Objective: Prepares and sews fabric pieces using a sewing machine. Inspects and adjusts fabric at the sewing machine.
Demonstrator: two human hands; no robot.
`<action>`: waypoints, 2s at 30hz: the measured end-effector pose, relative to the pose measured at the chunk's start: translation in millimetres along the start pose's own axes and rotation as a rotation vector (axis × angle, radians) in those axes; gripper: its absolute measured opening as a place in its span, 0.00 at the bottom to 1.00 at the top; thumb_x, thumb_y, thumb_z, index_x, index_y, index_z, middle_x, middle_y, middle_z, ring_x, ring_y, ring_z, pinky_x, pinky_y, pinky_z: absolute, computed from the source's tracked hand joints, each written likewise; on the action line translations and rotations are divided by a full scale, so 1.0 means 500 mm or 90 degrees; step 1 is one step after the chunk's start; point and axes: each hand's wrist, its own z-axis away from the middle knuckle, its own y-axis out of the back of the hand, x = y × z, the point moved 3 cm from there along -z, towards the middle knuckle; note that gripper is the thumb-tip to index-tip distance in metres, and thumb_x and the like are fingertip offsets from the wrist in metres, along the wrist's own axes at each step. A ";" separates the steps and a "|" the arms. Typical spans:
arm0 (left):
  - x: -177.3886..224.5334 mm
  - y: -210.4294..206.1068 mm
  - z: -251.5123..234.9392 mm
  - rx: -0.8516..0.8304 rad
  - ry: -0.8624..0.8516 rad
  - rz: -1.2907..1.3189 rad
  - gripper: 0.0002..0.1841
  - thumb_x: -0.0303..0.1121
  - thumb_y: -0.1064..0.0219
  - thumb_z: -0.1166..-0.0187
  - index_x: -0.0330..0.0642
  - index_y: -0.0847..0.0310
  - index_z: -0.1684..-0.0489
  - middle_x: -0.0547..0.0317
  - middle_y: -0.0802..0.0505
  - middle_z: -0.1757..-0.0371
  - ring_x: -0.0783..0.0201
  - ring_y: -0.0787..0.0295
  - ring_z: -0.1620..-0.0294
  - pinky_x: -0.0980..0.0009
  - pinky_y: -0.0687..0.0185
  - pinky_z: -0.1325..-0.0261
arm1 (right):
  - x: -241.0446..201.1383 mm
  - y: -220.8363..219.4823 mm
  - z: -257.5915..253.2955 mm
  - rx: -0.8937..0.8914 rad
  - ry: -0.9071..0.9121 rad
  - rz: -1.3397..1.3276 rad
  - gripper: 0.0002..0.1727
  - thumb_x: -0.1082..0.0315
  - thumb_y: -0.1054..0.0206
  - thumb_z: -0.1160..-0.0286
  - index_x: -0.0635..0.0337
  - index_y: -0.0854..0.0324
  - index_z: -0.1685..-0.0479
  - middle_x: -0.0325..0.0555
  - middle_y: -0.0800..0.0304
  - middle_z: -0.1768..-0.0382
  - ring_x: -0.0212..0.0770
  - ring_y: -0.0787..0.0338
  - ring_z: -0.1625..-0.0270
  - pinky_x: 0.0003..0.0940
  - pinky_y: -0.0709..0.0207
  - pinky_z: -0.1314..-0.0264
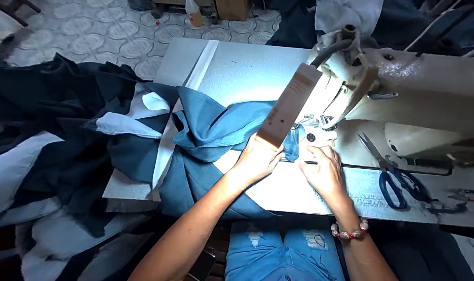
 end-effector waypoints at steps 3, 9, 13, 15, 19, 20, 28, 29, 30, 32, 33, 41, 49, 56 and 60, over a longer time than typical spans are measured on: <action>0.006 0.020 -0.007 0.097 0.105 0.146 0.14 0.31 0.42 0.14 0.34 0.09 0.55 0.48 0.04 0.52 0.53 0.08 0.44 0.49 0.21 0.32 | -0.018 -0.023 -0.016 0.033 0.022 -0.003 0.20 0.59 0.23 0.34 0.61 0.08 0.46 0.61 0.12 0.49 0.65 0.17 0.42 0.64 0.29 0.42; 0.023 0.072 0.046 0.193 0.049 0.058 0.11 0.31 0.41 0.20 0.35 0.14 0.58 0.48 0.09 0.58 0.53 0.09 0.53 0.57 0.15 0.49 | -0.044 -0.050 -0.056 0.068 0.073 -0.128 0.10 0.62 0.22 0.32 0.61 0.05 0.65 0.50 0.07 0.48 0.54 0.15 0.42 0.62 0.35 0.40; -0.019 0.108 0.120 0.149 0.137 -0.199 0.20 0.34 0.40 0.24 0.36 0.12 0.38 0.37 0.09 0.39 0.32 0.16 0.33 0.34 0.29 0.30 | -0.046 -0.053 -0.056 0.076 0.079 -0.228 0.11 0.68 0.30 0.24 0.72 0.13 0.59 0.56 0.11 0.57 0.50 0.14 0.47 0.53 0.27 0.39; -0.045 0.117 0.116 0.098 0.197 -0.269 0.30 0.39 0.43 0.20 0.52 0.28 0.14 0.41 0.27 0.13 0.23 0.47 0.10 0.21 0.61 0.18 | -0.054 -0.055 -0.049 0.063 0.040 -0.294 0.10 0.70 0.36 0.18 0.70 0.20 0.50 0.44 0.19 0.66 0.29 0.19 0.63 0.27 0.23 0.55; -0.053 0.129 0.068 0.143 0.183 -0.326 0.35 0.41 0.32 0.25 0.63 0.31 0.12 0.50 0.38 0.06 0.27 0.60 0.06 0.16 0.75 0.23 | -0.066 -0.047 -0.015 0.119 -0.058 -0.500 0.05 0.76 0.35 0.22 0.64 0.25 0.52 0.30 0.22 0.71 0.18 0.20 0.68 0.18 0.22 0.59; -0.053 0.129 0.063 0.194 0.144 -0.334 0.32 0.36 0.28 0.29 0.60 0.23 0.19 0.50 0.33 0.08 0.28 0.55 0.07 0.16 0.73 0.23 | -0.070 -0.045 0.002 0.114 -0.080 -0.542 0.06 0.77 0.36 0.22 0.63 0.24 0.51 0.31 0.18 0.69 0.20 0.16 0.64 0.20 0.19 0.56; 0.003 0.160 0.160 0.257 -0.072 -0.310 0.14 0.26 0.35 0.25 0.52 0.03 0.53 0.60 0.04 0.40 0.42 0.29 0.15 0.22 0.66 0.18 | -0.075 0.016 0.107 -0.019 -0.292 -0.635 0.36 0.82 0.35 0.28 0.70 0.45 0.18 0.36 0.13 0.67 0.24 0.12 0.68 0.18 0.18 0.62; 0.008 0.153 0.173 0.245 -0.061 -0.321 0.14 0.26 0.35 0.25 0.52 0.03 0.54 0.62 0.04 0.39 0.43 0.29 0.14 0.22 0.64 0.18 | -0.074 0.019 0.114 -0.044 -0.303 -0.641 0.39 0.83 0.36 0.30 0.69 0.48 0.16 0.37 0.12 0.68 0.25 0.11 0.69 0.19 0.17 0.64; 0.013 0.143 0.178 0.238 -0.044 -0.319 0.13 0.26 0.35 0.26 0.52 0.03 0.55 0.62 0.04 0.39 0.43 0.29 0.14 0.23 0.64 0.18 | -0.075 0.022 0.118 -0.062 -0.311 -0.646 0.39 0.84 0.36 0.31 0.69 0.49 0.16 0.38 0.11 0.68 0.26 0.11 0.72 0.19 0.17 0.68; 0.023 0.125 0.176 0.231 -0.019 -0.304 0.13 0.26 0.35 0.27 0.51 0.03 0.56 0.60 0.05 0.37 0.41 0.29 0.14 0.20 0.63 0.20 | -0.075 0.032 0.115 -0.074 -0.298 -0.622 0.36 0.83 0.38 0.27 0.72 0.48 0.17 0.42 0.11 0.63 0.26 0.12 0.75 0.18 0.18 0.74; 0.026 0.119 0.173 0.234 -0.013 -0.297 0.13 0.27 0.35 0.26 0.51 0.03 0.56 0.60 0.05 0.35 0.40 0.29 0.15 0.21 0.63 0.20 | -0.071 0.037 0.110 -0.063 -0.256 -0.569 0.34 0.80 0.38 0.24 0.75 0.45 0.18 0.45 0.12 0.57 0.24 0.13 0.75 0.17 0.20 0.75; 0.028 0.105 0.181 0.226 0.014 -0.271 0.15 0.28 0.37 0.27 0.54 0.03 0.55 0.58 0.07 0.33 0.34 0.33 0.14 0.17 0.67 0.23 | -0.083 0.021 0.040 -0.087 -0.126 -0.066 0.43 0.62 0.27 0.30 0.67 0.40 0.13 0.53 0.13 0.70 0.51 0.14 0.66 0.52 0.20 0.55; 0.090 0.068 0.127 0.147 0.002 -0.154 0.27 0.42 0.34 0.30 0.59 0.16 0.27 0.43 0.20 0.18 0.26 0.44 0.11 0.12 0.67 0.25 | -0.091 0.009 0.048 -0.081 -0.150 -0.204 0.32 0.75 0.34 0.31 0.71 0.32 0.22 0.44 0.19 0.74 0.32 0.24 0.74 0.31 0.27 0.66; 0.087 0.001 -0.031 0.293 -0.159 -0.105 0.16 0.28 0.33 0.26 0.48 0.09 0.42 0.54 0.05 0.60 0.47 0.08 0.46 0.34 0.35 0.26 | -0.117 0.006 0.042 0.017 -0.323 -0.607 0.25 0.89 0.38 0.30 0.65 0.36 0.34 0.35 0.24 0.82 0.24 0.23 0.86 0.16 0.26 0.83; 0.083 0.022 -0.023 0.224 -0.192 -0.145 0.06 0.26 0.33 0.28 0.42 0.11 0.73 0.52 0.06 0.62 0.44 0.09 0.42 0.34 0.33 0.24 | -0.094 0.019 0.036 0.000 -0.270 -0.505 0.25 0.87 0.32 0.34 0.66 0.32 0.36 0.34 0.26 0.83 0.22 0.25 0.86 0.16 0.28 0.82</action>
